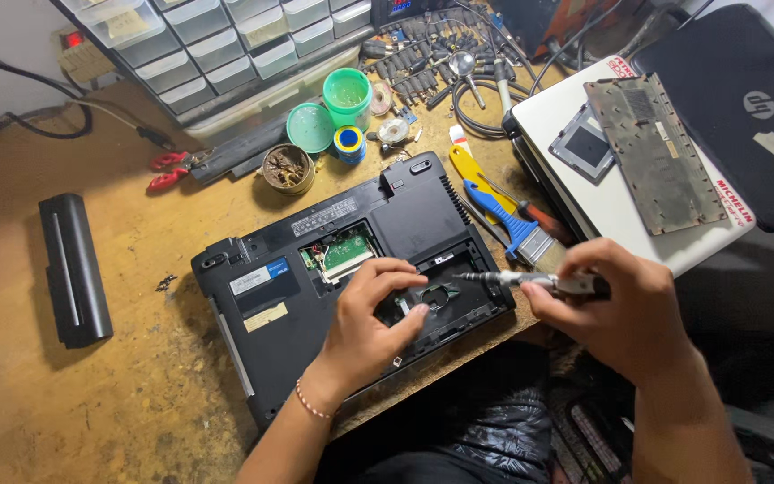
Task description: The person uses a screwdriver to remove screws from the back of a disassembled laptop. They place the screws on the table and then reinsert them into the same screw holes, securing the back panel.
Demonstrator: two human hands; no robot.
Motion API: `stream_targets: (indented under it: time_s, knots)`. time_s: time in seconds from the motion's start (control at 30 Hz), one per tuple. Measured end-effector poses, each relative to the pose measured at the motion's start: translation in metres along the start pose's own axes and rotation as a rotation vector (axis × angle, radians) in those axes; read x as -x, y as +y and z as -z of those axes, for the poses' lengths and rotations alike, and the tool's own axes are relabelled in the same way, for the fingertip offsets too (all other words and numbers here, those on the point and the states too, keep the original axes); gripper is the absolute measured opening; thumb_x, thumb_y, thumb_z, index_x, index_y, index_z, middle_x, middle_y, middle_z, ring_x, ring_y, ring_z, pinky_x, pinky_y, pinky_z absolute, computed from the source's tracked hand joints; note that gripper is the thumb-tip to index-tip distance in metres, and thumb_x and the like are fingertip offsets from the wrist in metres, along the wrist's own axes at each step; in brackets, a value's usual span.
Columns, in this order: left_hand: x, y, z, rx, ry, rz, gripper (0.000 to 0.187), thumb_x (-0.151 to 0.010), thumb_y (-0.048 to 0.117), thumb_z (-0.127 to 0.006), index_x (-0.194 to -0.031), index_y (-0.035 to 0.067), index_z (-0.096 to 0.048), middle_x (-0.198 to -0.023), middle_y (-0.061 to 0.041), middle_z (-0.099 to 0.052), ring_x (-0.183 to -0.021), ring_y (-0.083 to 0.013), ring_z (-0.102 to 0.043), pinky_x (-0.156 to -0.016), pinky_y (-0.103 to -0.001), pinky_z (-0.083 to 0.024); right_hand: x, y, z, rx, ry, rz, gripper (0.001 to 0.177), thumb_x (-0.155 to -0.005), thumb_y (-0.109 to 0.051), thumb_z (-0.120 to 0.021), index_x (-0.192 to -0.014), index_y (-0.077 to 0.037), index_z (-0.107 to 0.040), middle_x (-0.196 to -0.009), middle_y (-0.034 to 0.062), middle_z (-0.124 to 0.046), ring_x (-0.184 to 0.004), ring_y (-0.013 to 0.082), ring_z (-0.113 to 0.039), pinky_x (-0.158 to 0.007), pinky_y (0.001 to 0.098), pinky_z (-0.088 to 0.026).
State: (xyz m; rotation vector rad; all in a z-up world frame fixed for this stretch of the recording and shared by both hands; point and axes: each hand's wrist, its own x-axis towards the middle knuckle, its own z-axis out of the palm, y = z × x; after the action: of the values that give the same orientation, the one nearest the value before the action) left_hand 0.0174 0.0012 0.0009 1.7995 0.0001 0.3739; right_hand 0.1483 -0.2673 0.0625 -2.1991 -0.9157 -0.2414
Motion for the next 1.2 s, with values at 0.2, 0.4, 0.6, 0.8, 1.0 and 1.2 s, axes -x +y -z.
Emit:
stream_targets:
  time_s: [0.2, 0.4, 0.6, 0.8, 1.0, 1.2]
  knots:
    - [-0.019, -0.042, -0.02, -0.715, -0.049, -0.163, 0.044, -0.089, 0.025, -0.082, -0.131, 0.016, -0.073, -0.135, -0.012, -0.061, -0.135, -0.0352, -0.057, -0.11, -0.053, -0.045, -0.044, 0.002, -0.02, 0.149, -0.075, 0.149, 0.031, -0.08, -0.017, -0.093, -0.088, -0.013, -0.064, -0.07, 0.0044, -0.069, -0.061, 0.0215, -0.068, -0.064, 0.0334, -0.056]
    - [-0.015, -0.041, -0.023, -0.823, -0.101, -0.135, 0.045, -0.088, 0.032, -0.08, -0.13, 0.02, -0.072, -0.144, -0.01, -0.054, -0.147, -0.0351, -0.048, -0.116, -0.051, -0.035, -0.063, -0.007, -0.028, 0.143, -0.177, 0.154, 0.027, -0.079, -0.015, -0.091, -0.085, -0.012, -0.064, -0.064, 0.0143, -0.073, -0.058, 0.0323, -0.074, -0.058, 0.0407, -0.058]
    - [-0.015, -0.04, -0.022, -0.84, -0.102, -0.147, 0.048, -0.085, 0.032, -0.082, -0.131, 0.02, -0.072, -0.144, -0.01, -0.053, -0.147, -0.0349, -0.047, -0.114, -0.05, -0.035, -0.068, -0.001, -0.033, 0.155, -0.235, 0.122, 0.027, -0.08, -0.017, -0.09, -0.085, -0.013, -0.064, -0.065, 0.0127, -0.074, -0.059, 0.0297, -0.075, -0.058, 0.0392, -0.06]
    - [-0.015, -0.041, -0.022, -0.855, -0.105, -0.156, 0.049, -0.085, 0.032, -0.082, -0.132, 0.02, -0.071, -0.144, -0.011, -0.052, -0.147, -0.0351, -0.045, -0.113, -0.05, -0.034, -0.07, 0.0, -0.036, 0.209, -0.307, 0.117, 0.026, -0.081, -0.02, -0.088, -0.089, -0.016, -0.064, -0.067, 0.0106, -0.074, -0.064, 0.0289, -0.077, -0.061, 0.041, -0.06]
    - [-0.016, -0.046, -0.023, -0.819, -0.131, -0.105, 0.055, -0.087, 0.034, -0.08, -0.139, 0.022, -0.067, -0.145, -0.009, -0.051, -0.149, -0.0331, -0.043, -0.114, -0.05, -0.032, -0.093, -0.043, -0.024, 0.409, -0.577, 0.199, 0.022, -0.091, -0.027, -0.077, -0.102, -0.016, -0.061, -0.08, 0.0135, -0.076, -0.075, 0.036, -0.079, -0.068, 0.0513, -0.063]
    - [-0.024, -0.037, -0.018, -0.669, -0.158, 0.038, 0.085, -0.083, 0.038, -0.085, -0.158, 0.02, -0.05, -0.142, -0.008, -0.055, -0.147, -0.0323, -0.045, -0.115, -0.054, -0.031, -0.114, -0.055, -0.032, 0.723, -0.754, 0.297, 0.028, -0.103, -0.044, -0.067, -0.1, -0.017, -0.061, -0.074, 0.009, -0.07, -0.071, 0.0299, -0.077, -0.065, 0.0449, -0.064]
